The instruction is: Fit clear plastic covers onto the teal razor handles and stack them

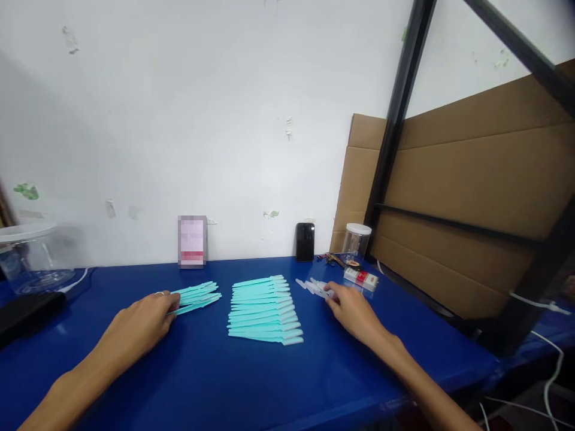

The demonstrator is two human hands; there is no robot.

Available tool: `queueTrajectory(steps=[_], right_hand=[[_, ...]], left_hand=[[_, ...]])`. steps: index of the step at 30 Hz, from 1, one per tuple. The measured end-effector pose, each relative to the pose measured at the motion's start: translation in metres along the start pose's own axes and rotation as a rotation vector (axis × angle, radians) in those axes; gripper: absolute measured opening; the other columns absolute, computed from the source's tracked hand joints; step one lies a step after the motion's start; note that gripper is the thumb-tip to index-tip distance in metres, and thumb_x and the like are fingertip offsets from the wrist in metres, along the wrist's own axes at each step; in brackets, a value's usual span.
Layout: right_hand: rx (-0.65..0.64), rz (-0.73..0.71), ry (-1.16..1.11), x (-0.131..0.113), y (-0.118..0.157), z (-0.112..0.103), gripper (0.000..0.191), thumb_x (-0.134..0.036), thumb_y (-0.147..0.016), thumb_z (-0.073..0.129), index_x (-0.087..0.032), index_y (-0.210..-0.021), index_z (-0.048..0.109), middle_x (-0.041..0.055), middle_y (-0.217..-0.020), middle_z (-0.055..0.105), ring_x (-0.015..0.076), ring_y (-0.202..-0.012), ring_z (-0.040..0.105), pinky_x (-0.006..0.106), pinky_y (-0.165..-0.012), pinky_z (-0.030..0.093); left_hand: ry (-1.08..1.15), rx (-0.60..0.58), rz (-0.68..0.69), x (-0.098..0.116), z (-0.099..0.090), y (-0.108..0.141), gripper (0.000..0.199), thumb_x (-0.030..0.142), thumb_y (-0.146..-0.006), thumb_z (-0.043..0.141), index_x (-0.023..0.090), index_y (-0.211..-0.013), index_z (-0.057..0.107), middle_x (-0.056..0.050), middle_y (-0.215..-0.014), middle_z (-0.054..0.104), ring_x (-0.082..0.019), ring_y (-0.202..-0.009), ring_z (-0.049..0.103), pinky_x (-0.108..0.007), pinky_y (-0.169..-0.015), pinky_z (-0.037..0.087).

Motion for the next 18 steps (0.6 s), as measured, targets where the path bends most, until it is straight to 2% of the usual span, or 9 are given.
queueTrajectory(steps=[4, 7, 9, 12, 15, 18], right_hand=[[-0.011, -0.028, 0.122, -0.018, -0.004, 0.005, 0.02, -0.017, -0.093, 0.048, -0.015, -0.091, 0.067, 0.0154, -0.096, 0.068, 0.0269, -0.084, 0.067, 0.03, -0.065, 0.04], [-0.013, -0.023, 0.144, -0.023, 0.011, 0.004, 0.02, -0.017, -0.094, 0.046, -0.016, -0.085, 0.064, 0.0145, -0.096, 0.067, 0.0252, -0.078, 0.066, 0.03, -0.061, 0.038], [-0.023, -0.004, 0.134, -0.02, 0.026, 0.002, 0.019, -0.016, -0.092, 0.047, -0.018, -0.082, 0.062, 0.0116, -0.093, 0.067, 0.0232, -0.074, 0.065, 0.029, -0.058, 0.038], [-0.034, 0.046, -0.002, -0.009, 0.047, 0.002, 0.015, -0.015, -0.088, 0.05, -0.021, -0.077, 0.06, 0.0059, -0.084, 0.067, 0.0213, -0.072, 0.064, 0.028, -0.06, 0.04], [-0.026, 0.117, -0.263, 0.003, 0.063, 0.007, 0.01, -0.02, -0.083, 0.055, -0.025, -0.088, 0.063, 0.002, -0.077, 0.067, 0.0215, -0.073, 0.064, 0.03, -0.064, 0.043], [-0.036, 0.158, -0.402, 0.008, 0.072, 0.011, 0.013, -0.024, -0.08, 0.059, -0.025, -0.089, 0.068, 0.001, -0.073, 0.065, 0.0214, -0.07, 0.062, 0.031, -0.064, 0.043]], left_hand=[[-0.042, 0.066, -0.034, -0.002, -0.014, 0.003, 0.021, 0.026, -0.088, 0.038, 0.023, -0.078, 0.057, -0.009, -0.083, 0.065, -0.027, -0.071, 0.063, -0.031, -0.055, 0.034], [-0.01, 0.152, -0.038, 0.012, -0.034, 0.007, 0.021, 0.028, -0.088, 0.039, 0.022, -0.078, 0.057, -0.008, -0.083, 0.065, -0.027, -0.074, 0.062, -0.032, -0.06, 0.038], [0.171, 0.17, 0.039, 0.038, -0.043, 0.012, 0.021, 0.033, -0.091, 0.039, 0.023, -0.084, 0.056, -0.005, -0.083, 0.066, -0.025, -0.076, 0.062, -0.031, -0.064, 0.04], [0.451, 0.076, 0.258, 0.102, -0.042, 0.029, 0.02, 0.037, -0.095, 0.041, 0.026, -0.088, 0.055, 0.0, -0.078, 0.066, -0.02, -0.071, 0.061, -0.028, -0.064, 0.042], [0.526, 0.022, 0.436, 0.164, -0.032, 0.056, 0.016, 0.029, -0.097, 0.04, 0.028, -0.092, 0.055, 0.0, -0.086, 0.067, -0.02, -0.077, 0.062, -0.028, -0.067, 0.042], [0.522, -0.043, 0.539, 0.2, -0.015, 0.077, 0.019, 0.029, -0.099, 0.035, 0.028, -0.092, 0.053, -0.002, -0.09, 0.065, -0.019, -0.076, 0.061, -0.028, -0.066, 0.044]])
Point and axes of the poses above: each hand's wrist, its own y-axis away from the middle knuckle, its own z-axis out of the palm, x = y × z, the point moved 8 cm from there along -y, towards the middle knuckle
